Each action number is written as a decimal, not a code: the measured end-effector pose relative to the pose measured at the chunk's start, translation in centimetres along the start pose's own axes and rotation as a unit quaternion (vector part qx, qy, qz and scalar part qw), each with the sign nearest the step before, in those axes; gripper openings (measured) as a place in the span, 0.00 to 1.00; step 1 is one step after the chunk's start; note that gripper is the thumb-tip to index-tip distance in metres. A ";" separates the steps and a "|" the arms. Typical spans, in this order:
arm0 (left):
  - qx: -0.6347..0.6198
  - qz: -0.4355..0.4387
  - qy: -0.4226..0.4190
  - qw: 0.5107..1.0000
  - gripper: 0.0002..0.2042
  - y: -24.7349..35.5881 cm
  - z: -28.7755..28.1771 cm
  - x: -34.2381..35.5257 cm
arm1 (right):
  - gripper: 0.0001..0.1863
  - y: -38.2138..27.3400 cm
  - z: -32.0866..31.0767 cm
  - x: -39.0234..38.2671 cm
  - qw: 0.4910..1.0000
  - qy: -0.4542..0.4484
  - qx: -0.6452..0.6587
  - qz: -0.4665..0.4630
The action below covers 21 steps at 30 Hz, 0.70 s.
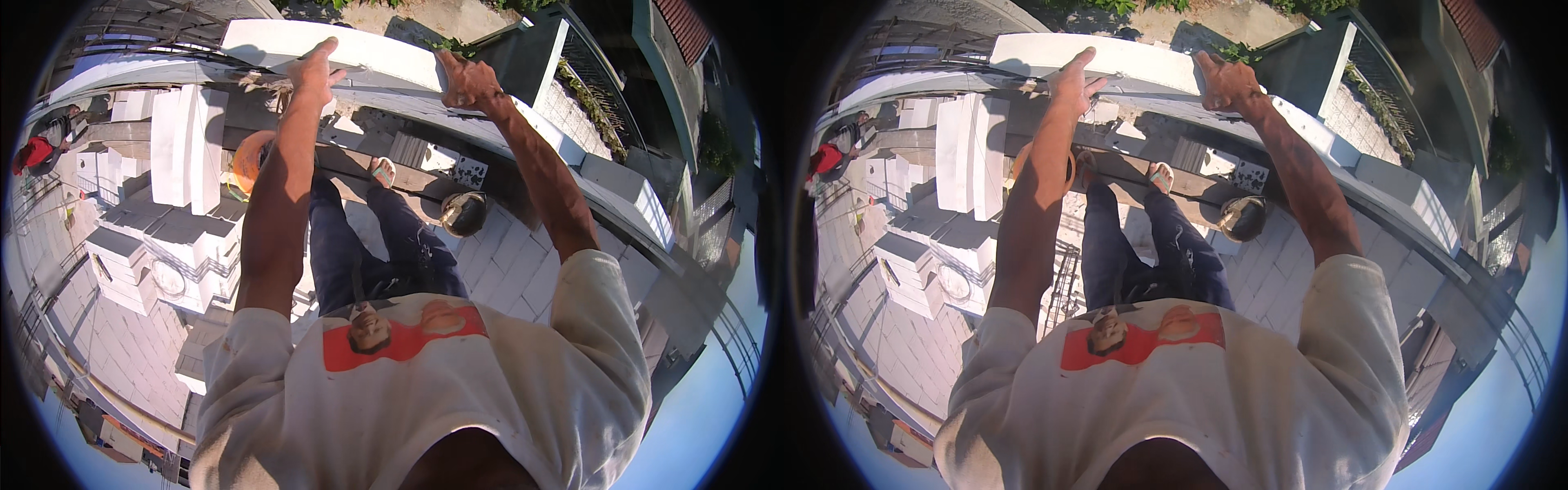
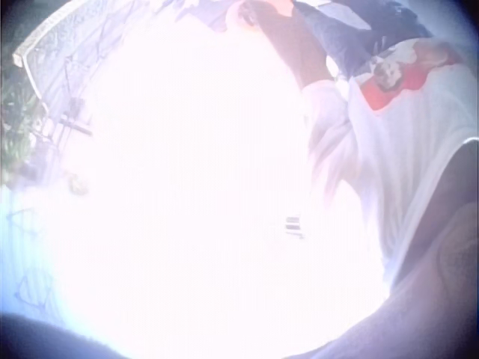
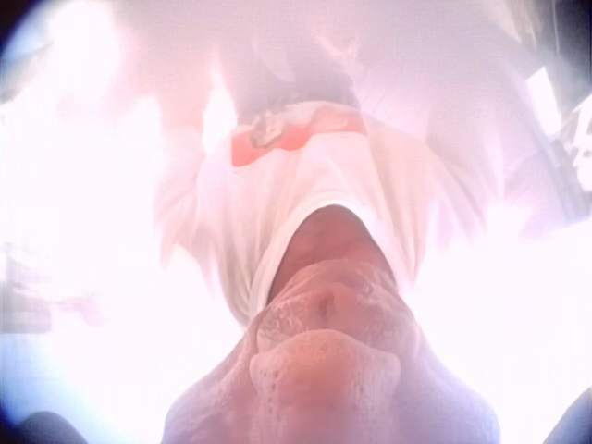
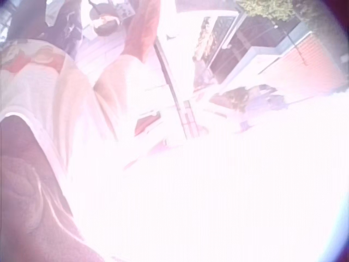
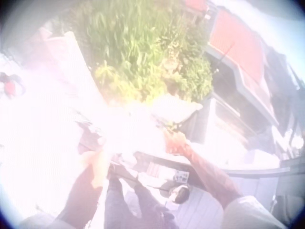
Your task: The person is installing white rectangular tiles onto a low wall on a rooftop. They use a trowel to apply mortar, a hammer to tap tiles into place, and a tape measure to check dimensions. The person repeatedly measures, applies mortar, and secures tiles along the wall.
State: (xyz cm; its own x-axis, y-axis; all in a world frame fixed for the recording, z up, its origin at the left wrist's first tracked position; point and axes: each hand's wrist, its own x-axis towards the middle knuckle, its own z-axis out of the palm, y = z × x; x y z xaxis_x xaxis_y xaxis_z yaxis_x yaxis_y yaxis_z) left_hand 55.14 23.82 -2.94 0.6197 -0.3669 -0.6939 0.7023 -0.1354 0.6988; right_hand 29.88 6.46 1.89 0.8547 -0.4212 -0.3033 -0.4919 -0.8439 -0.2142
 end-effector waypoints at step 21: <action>0.225 -0.343 -0.323 0.853 0.28 -15.4 -30.4 -7.8 | 0.34 -21.2 28.5 -41.2 0.676 0.117 0.629 0.365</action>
State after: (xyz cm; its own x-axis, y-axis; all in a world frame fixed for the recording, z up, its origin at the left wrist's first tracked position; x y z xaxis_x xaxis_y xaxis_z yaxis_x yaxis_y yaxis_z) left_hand 50.16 56.75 -13.55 -0.3078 -0.4704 -0.8270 0.5263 -0.8083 0.2640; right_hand 0.39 51.17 -7.54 0.2378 -0.7388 -0.6306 -0.4224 0.5059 -0.7521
